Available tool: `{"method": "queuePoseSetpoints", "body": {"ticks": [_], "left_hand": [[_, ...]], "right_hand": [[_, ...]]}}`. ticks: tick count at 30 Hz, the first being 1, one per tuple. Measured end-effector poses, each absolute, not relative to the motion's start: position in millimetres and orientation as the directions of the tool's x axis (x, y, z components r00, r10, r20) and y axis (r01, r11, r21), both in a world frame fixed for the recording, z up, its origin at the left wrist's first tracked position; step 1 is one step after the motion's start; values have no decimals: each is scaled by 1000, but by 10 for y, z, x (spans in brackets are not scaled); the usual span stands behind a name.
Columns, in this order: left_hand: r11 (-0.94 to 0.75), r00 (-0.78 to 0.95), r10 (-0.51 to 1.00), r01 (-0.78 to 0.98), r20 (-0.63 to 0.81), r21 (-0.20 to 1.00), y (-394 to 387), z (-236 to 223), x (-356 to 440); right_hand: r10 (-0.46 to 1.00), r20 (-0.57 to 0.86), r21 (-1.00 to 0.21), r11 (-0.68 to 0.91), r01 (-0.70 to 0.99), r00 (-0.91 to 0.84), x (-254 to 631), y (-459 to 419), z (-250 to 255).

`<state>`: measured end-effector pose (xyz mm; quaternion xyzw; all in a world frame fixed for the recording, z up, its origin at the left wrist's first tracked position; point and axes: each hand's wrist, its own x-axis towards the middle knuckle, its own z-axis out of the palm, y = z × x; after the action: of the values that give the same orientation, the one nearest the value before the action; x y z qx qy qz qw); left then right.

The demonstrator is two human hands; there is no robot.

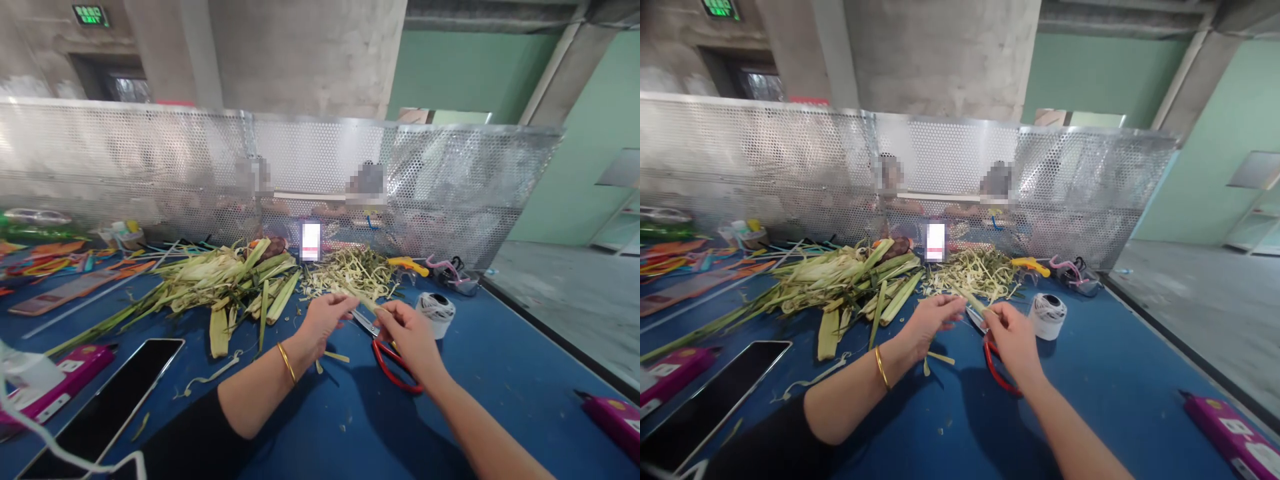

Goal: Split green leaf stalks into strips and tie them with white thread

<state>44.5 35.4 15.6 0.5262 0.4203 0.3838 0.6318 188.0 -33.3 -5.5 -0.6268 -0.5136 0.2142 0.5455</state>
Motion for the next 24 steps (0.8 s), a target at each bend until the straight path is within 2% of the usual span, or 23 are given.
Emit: {"method": "queuePoseSetpoints", "body": {"ticks": [2, 5, 10, 12, 14, 16, 19, 21, 24], "left_hand": [[142, 376, 919, -26, -122, 990, 333, 130, 456], [112, 307, 947, -35, -96, 993, 328, 131, 454], [131, 271, 959, -150, -86, 980, 268, 160, 487], [181, 262, 957, -201, -126, 963, 250, 150, 508], [207, 233, 960, -202, -158, 957, 271, 131, 514], [179, 185, 972, -168, -147, 969, 342, 112, 492], [94, 115, 990, -97, -82, 991, 510, 91, 420], [41, 95, 995, -45, -36, 998, 617, 78, 367], [-35, 104, 994, 28, 32, 999, 711, 58, 311]], "right_hand": [[884, 313, -864, 114, 490, 346, 1790, -363, -84], [893, 342, -782, 98, 616, 292, 1717, -388, -145], [930, 295, -801, 117, 587, 218, 1642, -383, -214], [954, 282, -742, 147, 653, 105, 1616, -388, -193], [971, 237, -591, 168, 789, -29, 1629, -401, -145], [985, 160, -354, 124, 927, -71, 1702, -417, -87], [996, 15, 6, -89, 996, 89, 1887, -431, -41], [985, -65, 87, -156, 984, 161, 2000, -424, -50], [985, -95, 69, -139, 988, 145, 2086, -389, -86]]}}
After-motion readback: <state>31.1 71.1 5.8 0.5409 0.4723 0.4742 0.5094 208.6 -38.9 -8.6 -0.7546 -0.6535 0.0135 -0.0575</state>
